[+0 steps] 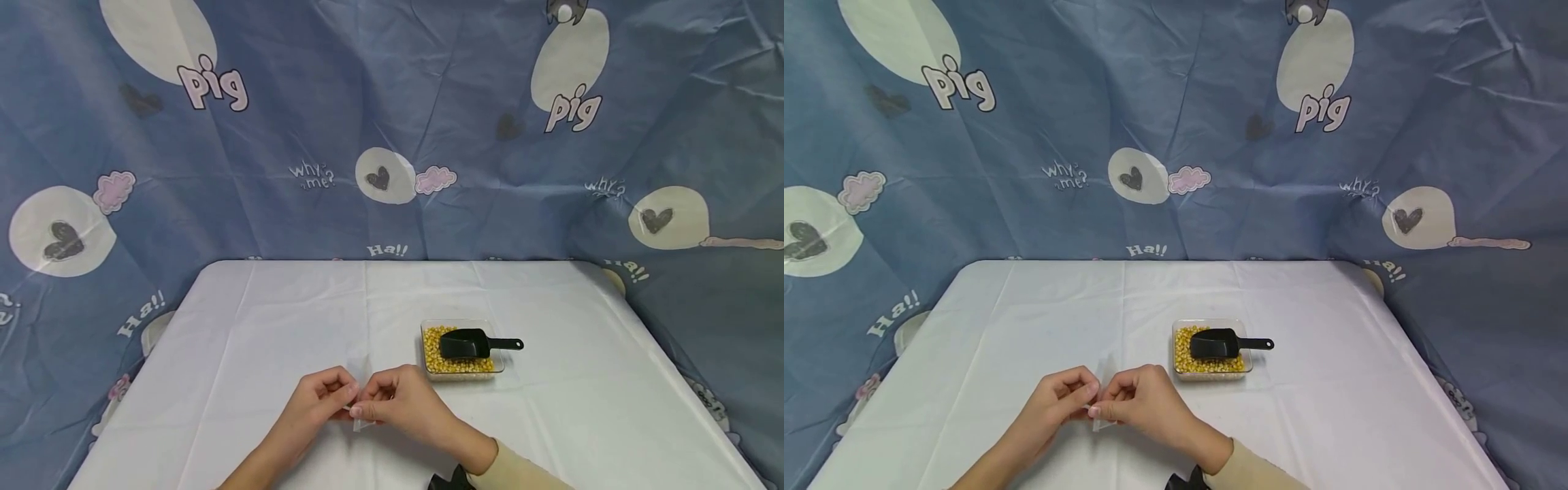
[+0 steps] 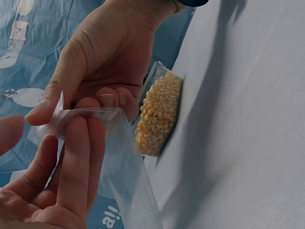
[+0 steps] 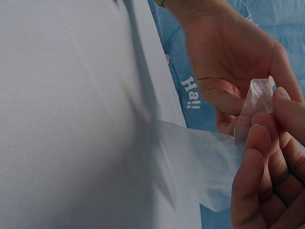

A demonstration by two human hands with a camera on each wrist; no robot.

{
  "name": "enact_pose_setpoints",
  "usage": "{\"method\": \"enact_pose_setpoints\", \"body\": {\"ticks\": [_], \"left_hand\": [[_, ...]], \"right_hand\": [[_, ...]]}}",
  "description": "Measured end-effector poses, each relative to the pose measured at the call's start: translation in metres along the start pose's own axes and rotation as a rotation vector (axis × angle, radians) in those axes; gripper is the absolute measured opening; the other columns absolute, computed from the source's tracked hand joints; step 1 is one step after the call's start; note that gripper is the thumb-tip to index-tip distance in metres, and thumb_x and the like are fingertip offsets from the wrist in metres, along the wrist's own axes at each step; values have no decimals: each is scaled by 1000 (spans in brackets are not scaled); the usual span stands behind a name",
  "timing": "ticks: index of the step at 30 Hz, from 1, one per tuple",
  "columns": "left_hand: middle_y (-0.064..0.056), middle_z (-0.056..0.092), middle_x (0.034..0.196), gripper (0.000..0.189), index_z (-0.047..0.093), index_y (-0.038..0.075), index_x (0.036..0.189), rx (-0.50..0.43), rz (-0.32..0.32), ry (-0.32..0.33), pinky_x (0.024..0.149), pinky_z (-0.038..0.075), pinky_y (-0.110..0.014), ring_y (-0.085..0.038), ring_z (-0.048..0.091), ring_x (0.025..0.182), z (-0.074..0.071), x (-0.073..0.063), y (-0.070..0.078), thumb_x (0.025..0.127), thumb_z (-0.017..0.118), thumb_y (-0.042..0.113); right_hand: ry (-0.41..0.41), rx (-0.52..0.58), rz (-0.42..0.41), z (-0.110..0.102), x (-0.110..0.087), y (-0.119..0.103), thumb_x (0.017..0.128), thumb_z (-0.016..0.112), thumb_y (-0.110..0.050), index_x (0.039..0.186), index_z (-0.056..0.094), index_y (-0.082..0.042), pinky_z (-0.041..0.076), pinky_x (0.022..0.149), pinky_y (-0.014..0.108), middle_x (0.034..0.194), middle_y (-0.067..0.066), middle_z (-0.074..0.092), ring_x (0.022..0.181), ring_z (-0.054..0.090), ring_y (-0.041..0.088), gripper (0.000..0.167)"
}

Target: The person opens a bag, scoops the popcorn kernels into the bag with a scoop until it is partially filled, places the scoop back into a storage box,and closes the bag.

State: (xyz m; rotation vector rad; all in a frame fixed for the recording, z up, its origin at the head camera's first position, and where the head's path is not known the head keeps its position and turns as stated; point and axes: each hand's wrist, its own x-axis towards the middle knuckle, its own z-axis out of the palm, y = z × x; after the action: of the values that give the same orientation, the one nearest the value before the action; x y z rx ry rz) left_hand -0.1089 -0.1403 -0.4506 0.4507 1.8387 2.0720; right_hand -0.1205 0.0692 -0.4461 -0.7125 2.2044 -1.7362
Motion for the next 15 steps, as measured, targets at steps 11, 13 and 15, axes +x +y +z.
{"method": "enact_pose_setpoints", "body": {"ticks": [11, 13, 15], "left_hand": [[-15, 72, 81, 22, 64, -7, 93, 116, 13, 11, 72, 61, -35, -20, 72, 76, 1, 0, 1, 97, 70, 14], [-15, 72, 81, 22, 66, -5, 92, 151, 11, 27, 71, 61, -35, -21, 72, 75, 1, -1, 2, 95, 72, 16], [-12, 72, 79, 22, 69, -1, 89, 201, 6, 52, 67, 60, -34, -20, 71, 71, 1, -2, 2, 94, 74, 20]], "right_hand": [[7, -90, -86, 2, 2, 7, 82, 84, -39, 77, 75, -25, 43, 43, 19, 63, -10, 67, 51, 57, 3, 17], [9, -100, -97, 3, 2, 7, 82, 84, -38, 77, 75, -25, 43, 44, 19, 63, -11, 67, 51, 56, 2, 17], [11, -110, -103, 4, 2, 7, 82, 85, -36, 77, 76, -25, 44, 45, 18, 66, -13, 69, 53, 58, 0, 15]]}}
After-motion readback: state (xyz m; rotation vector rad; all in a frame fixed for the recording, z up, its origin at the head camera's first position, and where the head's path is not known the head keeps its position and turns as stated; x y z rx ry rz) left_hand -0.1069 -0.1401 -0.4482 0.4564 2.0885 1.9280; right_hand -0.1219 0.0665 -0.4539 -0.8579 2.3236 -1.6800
